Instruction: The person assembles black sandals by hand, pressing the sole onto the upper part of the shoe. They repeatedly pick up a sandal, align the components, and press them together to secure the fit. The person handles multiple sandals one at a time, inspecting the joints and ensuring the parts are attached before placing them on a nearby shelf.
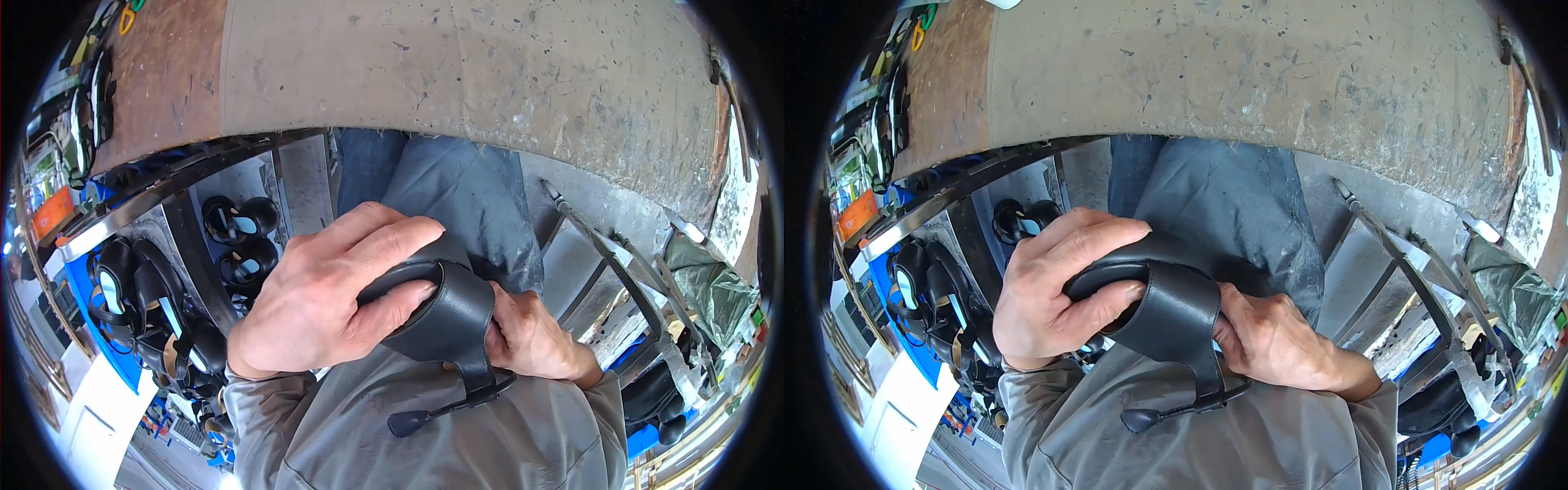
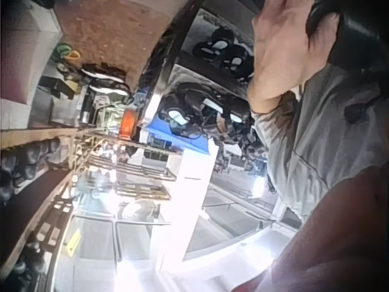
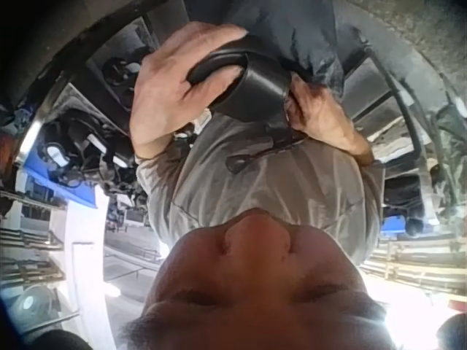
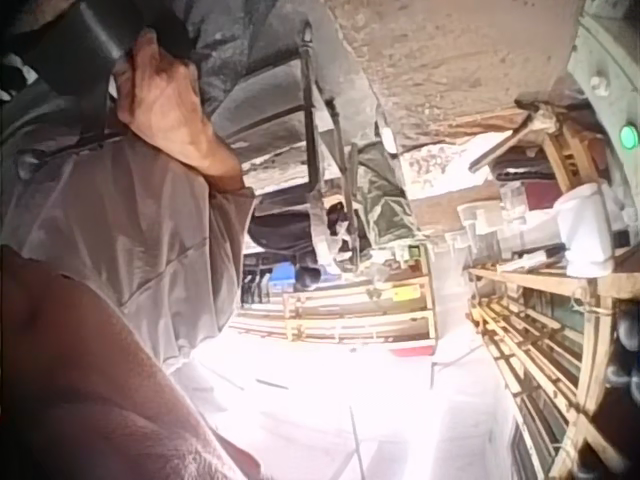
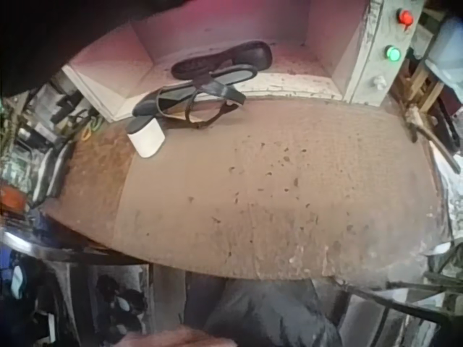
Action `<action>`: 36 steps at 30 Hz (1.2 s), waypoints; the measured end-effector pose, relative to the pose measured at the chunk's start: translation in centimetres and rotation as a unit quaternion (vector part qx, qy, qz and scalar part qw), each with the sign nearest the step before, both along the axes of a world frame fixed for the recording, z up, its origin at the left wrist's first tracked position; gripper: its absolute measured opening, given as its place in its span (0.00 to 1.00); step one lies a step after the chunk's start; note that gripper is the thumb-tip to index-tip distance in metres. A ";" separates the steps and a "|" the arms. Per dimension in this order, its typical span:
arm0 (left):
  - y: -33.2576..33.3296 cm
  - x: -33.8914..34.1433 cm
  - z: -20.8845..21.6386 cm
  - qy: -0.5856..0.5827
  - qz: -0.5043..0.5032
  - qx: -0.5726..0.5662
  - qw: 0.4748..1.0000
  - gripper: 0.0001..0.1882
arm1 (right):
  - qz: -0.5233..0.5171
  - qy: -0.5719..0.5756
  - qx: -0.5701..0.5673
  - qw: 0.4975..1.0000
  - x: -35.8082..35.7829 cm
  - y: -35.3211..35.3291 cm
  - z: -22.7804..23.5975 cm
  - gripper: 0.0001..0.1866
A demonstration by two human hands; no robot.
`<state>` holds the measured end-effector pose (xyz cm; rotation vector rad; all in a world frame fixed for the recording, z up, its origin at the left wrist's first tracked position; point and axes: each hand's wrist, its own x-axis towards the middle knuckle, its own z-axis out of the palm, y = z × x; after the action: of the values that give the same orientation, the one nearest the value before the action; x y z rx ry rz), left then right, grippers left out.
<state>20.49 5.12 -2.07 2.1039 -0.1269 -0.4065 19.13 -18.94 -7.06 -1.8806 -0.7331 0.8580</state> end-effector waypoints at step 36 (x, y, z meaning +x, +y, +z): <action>-3.9 -4.8 -5.8 -0.250 0.239 -0.067 0.936 0.18 | -0.164 0.068 0.068 0.982 -2.2 -1.5 -3.3 0.17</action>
<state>15.65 1.20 -7.91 1.9755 0.0630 0.4231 16.92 -20.48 -10.32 -1.7384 -0.3726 0.6980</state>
